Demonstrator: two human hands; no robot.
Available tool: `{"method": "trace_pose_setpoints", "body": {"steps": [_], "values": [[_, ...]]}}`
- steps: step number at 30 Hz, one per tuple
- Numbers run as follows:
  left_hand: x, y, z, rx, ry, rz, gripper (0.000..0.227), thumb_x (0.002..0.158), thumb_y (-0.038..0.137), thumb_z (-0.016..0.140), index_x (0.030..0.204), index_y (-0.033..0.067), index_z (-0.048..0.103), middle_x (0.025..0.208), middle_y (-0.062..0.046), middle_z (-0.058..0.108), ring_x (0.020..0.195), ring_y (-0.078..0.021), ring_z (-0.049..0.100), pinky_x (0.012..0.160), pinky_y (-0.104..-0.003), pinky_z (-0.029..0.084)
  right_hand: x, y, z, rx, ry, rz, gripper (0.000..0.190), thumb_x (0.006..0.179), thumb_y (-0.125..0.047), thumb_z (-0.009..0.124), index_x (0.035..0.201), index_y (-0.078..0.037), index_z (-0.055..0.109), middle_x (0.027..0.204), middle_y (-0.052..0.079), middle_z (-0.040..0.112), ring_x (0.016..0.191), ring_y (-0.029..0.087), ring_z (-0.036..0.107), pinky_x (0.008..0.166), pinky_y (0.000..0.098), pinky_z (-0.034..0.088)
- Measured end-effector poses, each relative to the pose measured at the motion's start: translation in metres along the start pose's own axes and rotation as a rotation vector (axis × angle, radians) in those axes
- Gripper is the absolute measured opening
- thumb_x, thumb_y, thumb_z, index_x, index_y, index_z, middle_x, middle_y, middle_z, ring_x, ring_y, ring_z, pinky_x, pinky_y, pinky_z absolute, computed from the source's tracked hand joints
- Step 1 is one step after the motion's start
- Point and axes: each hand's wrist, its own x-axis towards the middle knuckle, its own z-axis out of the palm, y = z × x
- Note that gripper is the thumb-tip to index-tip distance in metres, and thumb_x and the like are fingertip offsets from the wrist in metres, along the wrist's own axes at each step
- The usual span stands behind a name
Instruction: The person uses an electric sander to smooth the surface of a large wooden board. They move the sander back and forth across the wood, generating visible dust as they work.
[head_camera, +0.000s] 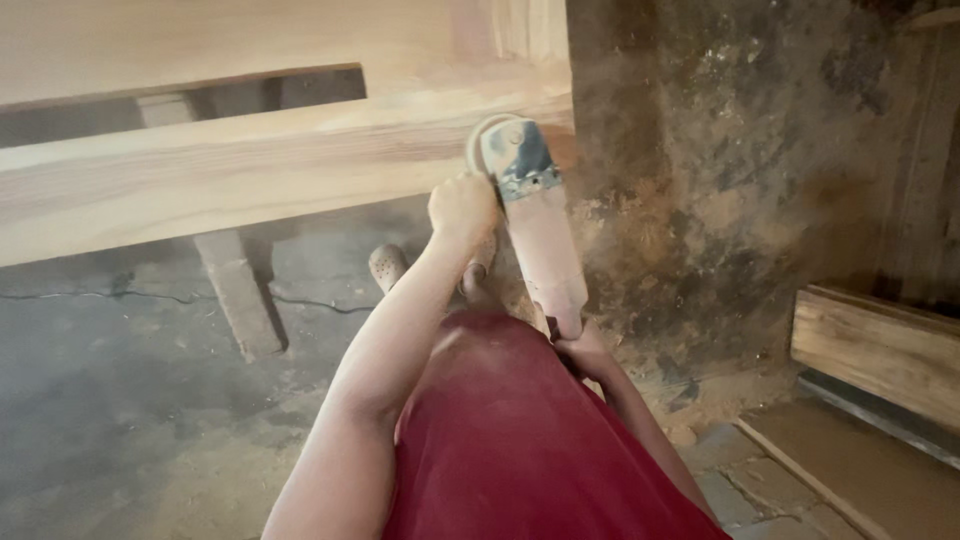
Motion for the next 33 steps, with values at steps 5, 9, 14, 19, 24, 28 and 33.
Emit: {"method": "trace_pose_setpoints", "body": {"steps": [5, 9, 14, 19, 24, 28, 33], "values": [[0.015, 0.046, 0.017, -0.015, -0.08, 0.03, 0.018, 0.086, 0.017, 0.063, 0.083, 0.0125, 0.079, 0.087, -0.016, 0.077, 0.079, -0.0323, 0.077, 0.067, -0.044, 0.061, -0.001, 0.028, -0.028, 0.082, 0.087, 0.076, 0.032, 0.064, -0.011, 0.075, 0.092, 0.004, 0.069, 0.077, 0.013, 0.069, 0.062, 0.025, 0.065, 0.055, 0.0388, 0.052], [0.024, 0.068, 0.023, -0.015, -0.126, 0.045, 0.018, 0.087, 0.019, 0.063, 0.084, 0.0125, 0.079, 0.087, -0.015, 0.077, 0.08, -0.0317, 0.077, 0.066, -0.043, 0.061, -0.004, 0.036, -0.04, 0.09, 0.145, 0.086, 0.042, 0.062, -0.011, 0.076, 0.1, 0.004, 0.067, 0.085, 0.016, 0.069, 0.07, 0.028, 0.067, 0.061, 0.0415, 0.054], [0.031, 0.094, 0.026, -0.024, -0.1, 0.065, 0.017, 0.086, 0.017, 0.063, 0.083, 0.014, 0.08, 0.084, -0.012, 0.078, 0.077, -0.0299, 0.077, 0.062, -0.042, 0.061, 0.0, 0.045, -0.055, 0.031, 0.249, -0.035, 0.074, 0.056, -0.014, 0.083, 0.122, 0.001, 0.053, 0.103, 0.012, 0.068, 0.094, 0.025, 0.069, 0.079, 0.0414, 0.056], [0.034, 0.098, 0.029, -0.067, -0.075, 0.05, 0.017, 0.086, 0.016, 0.064, 0.083, 0.0144, 0.08, 0.083, -0.012, 0.077, 0.078, -0.0292, 0.077, 0.063, -0.042, 0.061, 0.007, 0.058, -0.072, -0.057, 0.22, 0.047, 0.054, 0.061, -0.016, 0.08, 0.11, 0.002, 0.069, 0.099, 0.014, 0.075, 0.092, 0.028, 0.072, 0.081, 0.0426, 0.056], [0.034, 0.06, 0.015, -0.051, -0.089, -0.022, 0.017, 0.087, 0.016, 0.064, 0.082, 0.0135, 0.08, 0.083, -0.012, 0.077, 0.078, -0.028, 0.077, 0.062, -0.04, 0.061, 0.03, 0.042, -0.057, -0.012, 0.032, -0.033, 0.041, 0.063, -0.011, 0.076, 0.102, 0.002, 0.073, 0.098, 0.014, 0.076, 0.091, 0.026, 0.072, 0.079, 0.0415, 0.055], [0.023, 0.031, 0.009, -0.063, -0.024, -0.026, 0.016, 0.084, 0.016, 0.064, 0.082, 0.0139, 0.08, 0.084, -0.012, 0.077, 0.079, -0.0287, 0.077, 0.062, -0.041, 0.061, 0.031, 0.029, -0.038, -0.202, 0.0, 0.089, 0.033, 0.067, -0.01, 0.077, 0.099, -0.001, 0.075, 0.094, 0.012, 0.076, 0.09, 0.024, 0.073, 0.081, 0.0398, 0.055], [0.008, -0.019, -0.001, -0.075, -0.028, -0.077, 0.018, 0.086, 0.016, 0.063, 0.083, 0.0147, 0.08, 0.085, -0.011, 0.077, 0.079, -0.0291, 0.077, 0.063, -0.042, 0.06, 0.019, -0.007, 0.007, -0.067, -0.04, -0.073, 0.041, 0.068, -0.015, 0.078, 0.106, -0.001, 0.07, 0.103, 0.013, 0.074, 0.094, 0.025, 0.071, 0.082, 0.0397, 0.055]]}}
